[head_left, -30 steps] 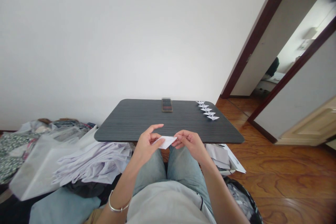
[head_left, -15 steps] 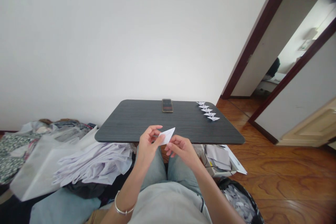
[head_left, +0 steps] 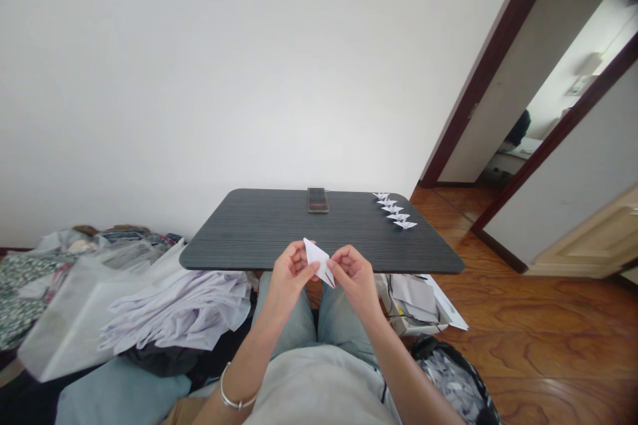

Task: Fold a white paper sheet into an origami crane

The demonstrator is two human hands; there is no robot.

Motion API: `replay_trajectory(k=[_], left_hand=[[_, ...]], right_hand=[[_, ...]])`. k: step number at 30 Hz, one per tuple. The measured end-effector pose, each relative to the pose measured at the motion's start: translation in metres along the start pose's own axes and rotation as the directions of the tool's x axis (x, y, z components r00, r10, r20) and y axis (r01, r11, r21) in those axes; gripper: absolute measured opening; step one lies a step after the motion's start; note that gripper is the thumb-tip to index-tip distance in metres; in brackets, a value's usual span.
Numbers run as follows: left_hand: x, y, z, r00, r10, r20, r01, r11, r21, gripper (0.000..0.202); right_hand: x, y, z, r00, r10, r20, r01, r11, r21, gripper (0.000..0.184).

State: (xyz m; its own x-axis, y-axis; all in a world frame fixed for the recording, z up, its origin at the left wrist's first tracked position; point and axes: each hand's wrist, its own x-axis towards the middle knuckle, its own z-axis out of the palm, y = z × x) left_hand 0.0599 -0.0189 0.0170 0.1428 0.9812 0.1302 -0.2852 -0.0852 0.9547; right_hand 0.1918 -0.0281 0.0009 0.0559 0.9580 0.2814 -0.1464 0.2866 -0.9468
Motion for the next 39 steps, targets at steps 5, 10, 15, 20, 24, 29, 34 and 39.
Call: replay_trajectory(k=[5,10,15,20,24,29,34,39], left_hand=[[-0.002,0.003,0.002,1.000,0.018,-0.012,-0.018,1.000,0.006,0.026],[-0.003,0.003,0.005,0.999,0.023,-0.037,-0.024,1.000,-0.004,0.024],[-0.003,0.003,0.004,0.998,0.029,-0.050,-0.031,0.999,-0.025,0.051],[-0.003,0.002,0.002,0.998,0.048,-0.031,-0.047,0.998,0.032,0.031],[-0.002,0.000,-0.001,0.999,0.046,-0.021,-0.044,0.996,0.076,0.022],[-0.001,-0.001,-0.005,1.000,0.006,0.014,-0.008,0.992,0.123,0.022],[0.000,0.000,-0.012,0.997,-0.036,0.068,0.024,0.986,0.165,0.024],[0.000,0.008,-0.017,0.981,-0.101,0.167,0.077,0.986,0.148,0.028]], right_hand=[[-0.004,-0.002,0.002,1.000,-0.015,-0.001,0.015,1.000,0.017,0.018],[-0.005,-0.002,0.003,1.000,0.019,0.019,-0.020,0.998,0.053,0.019],[-0.002,0.000,0.001,0.998,0.049,0.032,-0.052,0.994,0.092,0.019],[-0.001,0.001,0.000,0.996,0.080,0.049,-0.085,0.991,0.106,0.022],[0.001,0.001,-0.002,0.993,0.110,0.045,-0.115,0.988,0.105,0.023],[0.003,0.001,-0.004,0.991,0.123,0.044,-0.126,0.988,0.089,0.021],[0.003,0.005,-0.006,0.993,0.108,0.048,-0.112,0.989,0.096,0.019],[0.003,0.005,-0.009,0.992,0.114,0.061,-0.120,0.986,0.112,0.019]])
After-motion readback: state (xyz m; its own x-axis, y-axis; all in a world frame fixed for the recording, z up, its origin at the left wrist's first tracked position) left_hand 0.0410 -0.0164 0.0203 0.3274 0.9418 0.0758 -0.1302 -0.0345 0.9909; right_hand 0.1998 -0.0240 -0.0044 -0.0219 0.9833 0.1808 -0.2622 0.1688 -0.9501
